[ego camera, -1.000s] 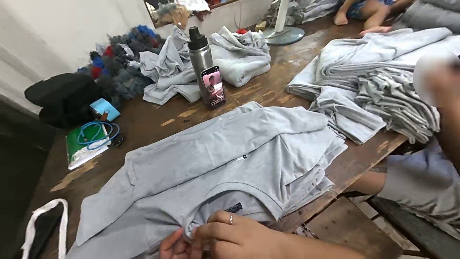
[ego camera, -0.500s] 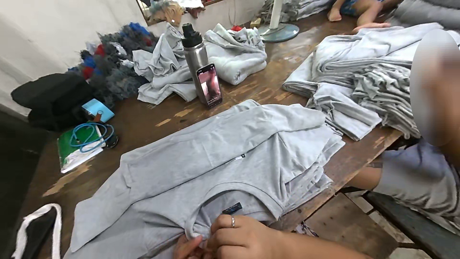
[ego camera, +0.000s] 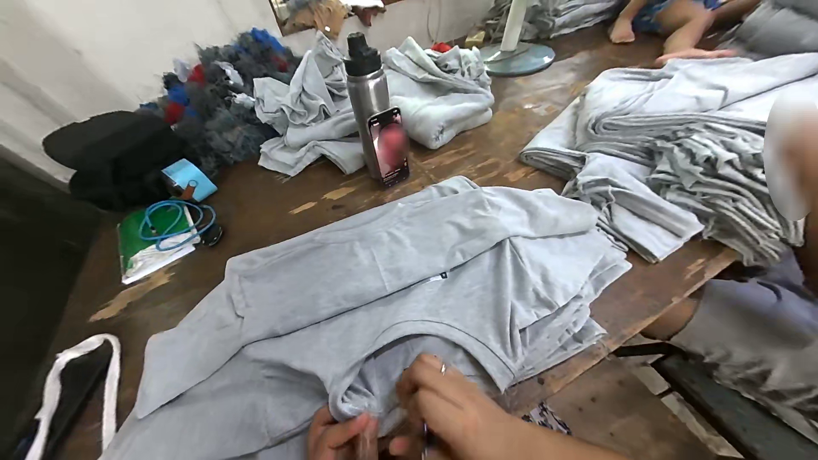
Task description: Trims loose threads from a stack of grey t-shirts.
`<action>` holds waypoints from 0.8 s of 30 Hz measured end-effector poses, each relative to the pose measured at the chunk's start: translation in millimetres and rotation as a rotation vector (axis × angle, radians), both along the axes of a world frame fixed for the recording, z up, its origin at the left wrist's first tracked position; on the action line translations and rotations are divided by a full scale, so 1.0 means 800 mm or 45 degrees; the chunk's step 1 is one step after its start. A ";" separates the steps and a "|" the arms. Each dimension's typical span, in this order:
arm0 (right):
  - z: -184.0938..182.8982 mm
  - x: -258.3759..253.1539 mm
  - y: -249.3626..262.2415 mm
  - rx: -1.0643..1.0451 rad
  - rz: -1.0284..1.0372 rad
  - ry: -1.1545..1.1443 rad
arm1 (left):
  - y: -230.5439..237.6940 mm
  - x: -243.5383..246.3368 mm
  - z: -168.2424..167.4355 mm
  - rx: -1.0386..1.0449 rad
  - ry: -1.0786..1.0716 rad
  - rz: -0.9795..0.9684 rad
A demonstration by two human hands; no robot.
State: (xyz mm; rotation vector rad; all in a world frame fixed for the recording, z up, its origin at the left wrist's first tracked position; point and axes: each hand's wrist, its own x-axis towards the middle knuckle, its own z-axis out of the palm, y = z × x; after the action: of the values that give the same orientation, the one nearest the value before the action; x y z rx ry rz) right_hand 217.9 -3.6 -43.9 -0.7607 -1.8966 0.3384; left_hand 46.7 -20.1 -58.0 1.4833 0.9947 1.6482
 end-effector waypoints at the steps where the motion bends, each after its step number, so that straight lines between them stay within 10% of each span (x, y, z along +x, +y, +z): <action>1: 0.000 0.008 0.000 -0.041 -0.073 -0.100 | 0.000 -0.001 0.000 -0.008 -0.006 0.006; 24: -0.010 0.003 -0.014 -0.115 -0.224 -0.498 | -0.011 -0.007 -0.002 -0.030 -0.220 -0.203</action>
State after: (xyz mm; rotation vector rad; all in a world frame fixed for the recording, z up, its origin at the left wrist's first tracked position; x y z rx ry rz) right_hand 220.6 -15.1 -52.0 -1.1105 -2.1668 0.1731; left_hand 40.9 -28.7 -59.3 1.3429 0.7789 1.6131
